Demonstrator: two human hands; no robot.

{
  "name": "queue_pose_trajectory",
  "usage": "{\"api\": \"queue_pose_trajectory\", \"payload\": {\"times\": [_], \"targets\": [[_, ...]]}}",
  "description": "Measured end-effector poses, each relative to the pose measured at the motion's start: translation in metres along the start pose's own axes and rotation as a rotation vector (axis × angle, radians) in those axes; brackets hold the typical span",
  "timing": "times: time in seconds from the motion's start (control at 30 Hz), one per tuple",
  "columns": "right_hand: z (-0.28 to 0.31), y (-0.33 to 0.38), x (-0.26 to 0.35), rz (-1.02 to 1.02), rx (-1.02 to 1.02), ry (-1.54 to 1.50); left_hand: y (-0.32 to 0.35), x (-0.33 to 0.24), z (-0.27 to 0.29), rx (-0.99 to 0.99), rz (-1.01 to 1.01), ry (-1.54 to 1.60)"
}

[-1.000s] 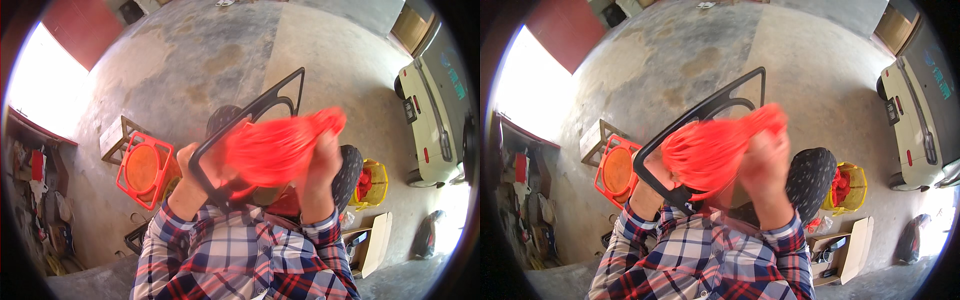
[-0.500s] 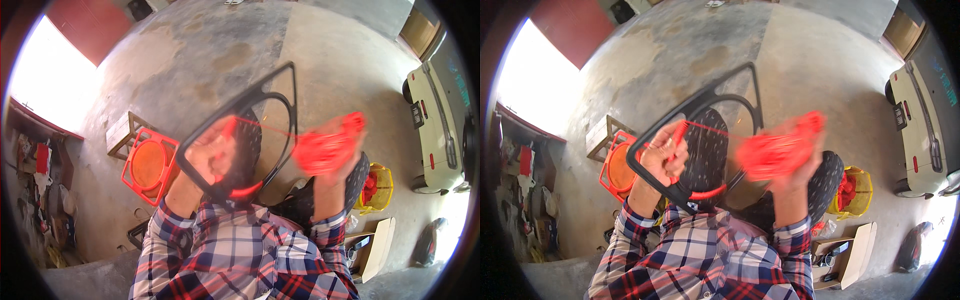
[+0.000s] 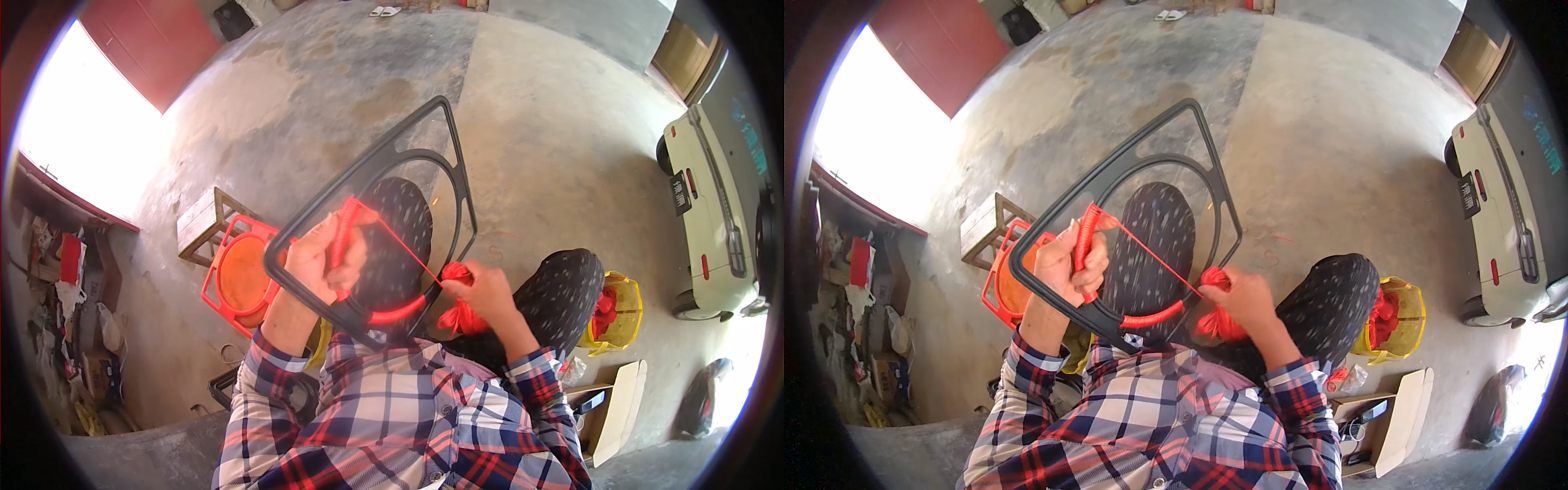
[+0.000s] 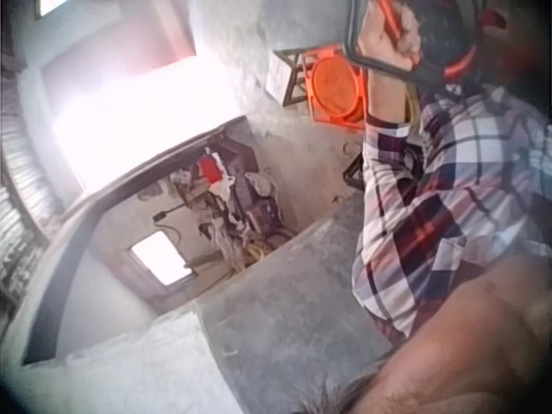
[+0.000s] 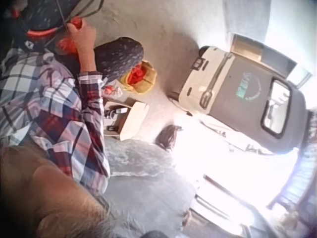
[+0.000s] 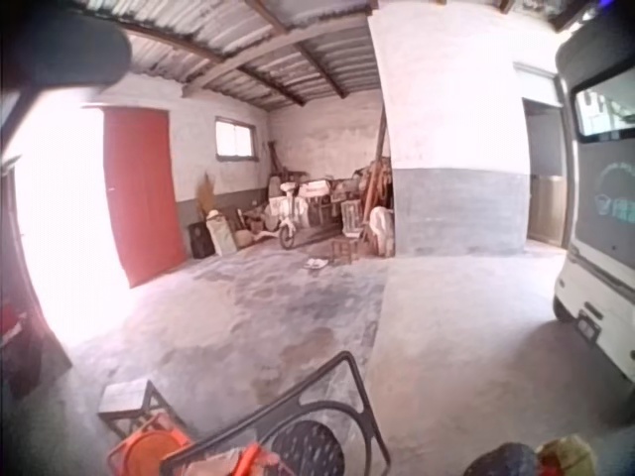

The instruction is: The person wraps a bundle of red plastic rope around a black plastic frame piece by hand.

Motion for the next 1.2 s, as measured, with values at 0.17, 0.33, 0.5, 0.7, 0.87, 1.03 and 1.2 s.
{"api": "queue_pose_trajectory", "payload": {"times": [0.17,0.33,0.5,0.7,0.87,1.03,1.2], "targets": [[0.009,-0.011,0.033,0.025,0.02,-0.087,-0.003,-0.004,-0.033,-0.1,-0.037,-0.115],[0.008,-0.009,0.027,0.21,0.013,0.263,-0.003,0.002,-0.041,-0.047,0.011,-0.141],[0.0,-0.002,0.024,0.201,0.107,0.236,-0.006,0.004,-0.06,-0.005,0.075,-0.132],[0.017,-0.043,0.058,0.057,-0.164,-0.872,-0.012,0.014,-0.078,0.003,0.044,-0.171],[0.065,-0.075,0.1,-0.005,-0.29,-1.487,-0.02,0.029,-0.098,0.372,0.326,0.182],[0.081,-0.084,0.123,0.831,0.226,-1.099,-0.025,0.038,-0.109,-0.027,0.261,-0.181],[0.067,-0.08,0.108,0.162,-0.134,-1.344,-0.03,0.039,-0.088,0.339,0.269,0.306]]}}
Point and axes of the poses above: each hand's wrist, its own y-axis away from the middle knuckle, its own z-axis out of the back of the hand, x = y × z, the point moved 2 cm from there along -y, towards the middle knuckle, and after that the axes turned 15 degrees about z, right-handed, at the moved point
